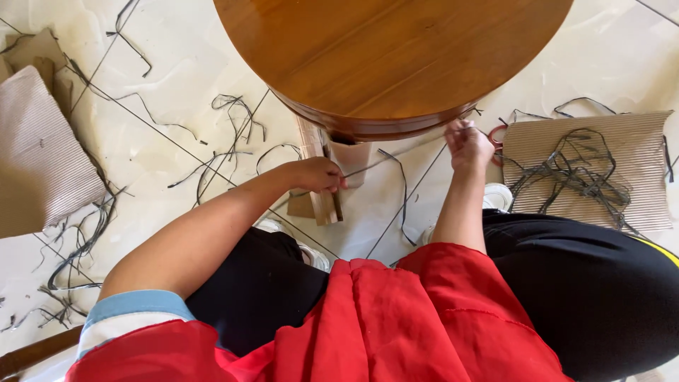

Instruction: Wrapping a furniture leg with cardboard and securing it with plastic ties

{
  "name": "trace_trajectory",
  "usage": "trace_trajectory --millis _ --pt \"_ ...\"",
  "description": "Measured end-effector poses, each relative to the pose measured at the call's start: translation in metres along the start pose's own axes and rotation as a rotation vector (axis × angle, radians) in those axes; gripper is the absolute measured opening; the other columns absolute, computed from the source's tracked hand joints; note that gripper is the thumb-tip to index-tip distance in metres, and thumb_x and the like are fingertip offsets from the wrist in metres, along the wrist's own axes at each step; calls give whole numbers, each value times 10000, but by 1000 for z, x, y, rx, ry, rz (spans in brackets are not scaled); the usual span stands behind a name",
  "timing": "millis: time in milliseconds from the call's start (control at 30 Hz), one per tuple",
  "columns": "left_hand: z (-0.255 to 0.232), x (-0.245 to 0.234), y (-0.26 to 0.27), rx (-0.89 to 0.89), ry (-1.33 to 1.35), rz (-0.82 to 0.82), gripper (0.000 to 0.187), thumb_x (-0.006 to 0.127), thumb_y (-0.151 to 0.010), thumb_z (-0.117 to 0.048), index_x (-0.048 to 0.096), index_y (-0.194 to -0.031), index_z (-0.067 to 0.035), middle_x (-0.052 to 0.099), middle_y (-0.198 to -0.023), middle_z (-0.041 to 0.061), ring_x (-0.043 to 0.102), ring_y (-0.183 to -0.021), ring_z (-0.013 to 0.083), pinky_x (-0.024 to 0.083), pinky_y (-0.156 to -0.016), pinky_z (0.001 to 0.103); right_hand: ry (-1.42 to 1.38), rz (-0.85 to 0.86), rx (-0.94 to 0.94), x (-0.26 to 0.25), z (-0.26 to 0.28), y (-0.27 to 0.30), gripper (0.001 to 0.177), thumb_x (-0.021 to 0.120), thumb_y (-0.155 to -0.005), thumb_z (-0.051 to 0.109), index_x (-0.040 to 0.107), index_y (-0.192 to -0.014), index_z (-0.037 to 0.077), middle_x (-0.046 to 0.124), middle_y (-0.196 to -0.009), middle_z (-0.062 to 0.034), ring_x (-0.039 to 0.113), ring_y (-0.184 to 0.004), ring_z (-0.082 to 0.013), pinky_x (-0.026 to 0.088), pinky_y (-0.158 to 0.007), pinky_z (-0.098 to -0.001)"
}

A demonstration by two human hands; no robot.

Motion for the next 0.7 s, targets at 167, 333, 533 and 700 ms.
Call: trace_trajectory --millis 167,333,533,700 --pt "6 4 -2 -71 193 40 361 490 -998 -207 584 -1310 -52 781 -939 129 753 -782 163 628 -655 267 1019 485 85 73 -19 181 982 913 -818 204 249 -1530 74 735 -1070 -242 776 -804 -380 658 -717 -516" --pt "-2 7 -2 -46 265 63 318 492 -999 -182 592 -1265 -39 792 -938 151 780 -781 172 624 -619 246 1761 918 397 140 -12 361 469 789 -860 121 677 -1305 19 784 -1087 -175 779 -891 -326 627 -800 -426" --pt "-18 7 -2 54 135 33 320 571 -962 -213 678 -1216 -50 807 -929 106 785 -811 136 632 -666 211 1426 1114 503 147 -43 375 207 704 -939 294 682 -1007 100 801 -998 -117 789 -807 -224 630 -656 -297" --pt "-37 11 11 135 91 60 358 534 -990 -179 628 -1283 4 794 -973 147 772 -845 179 621 -697 236 1200 1005 423 137 -55 317 170 712 -876 193 725 -993 71 770 -820 -127 772 -669 -211 630 -577 -285"
Point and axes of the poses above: each hand's wrist, its own y-axis away from the middle knuckle, its own x-axis out of the palm, z = x × y, the point moved 9 cm from there along -y, towards the middle knuckle
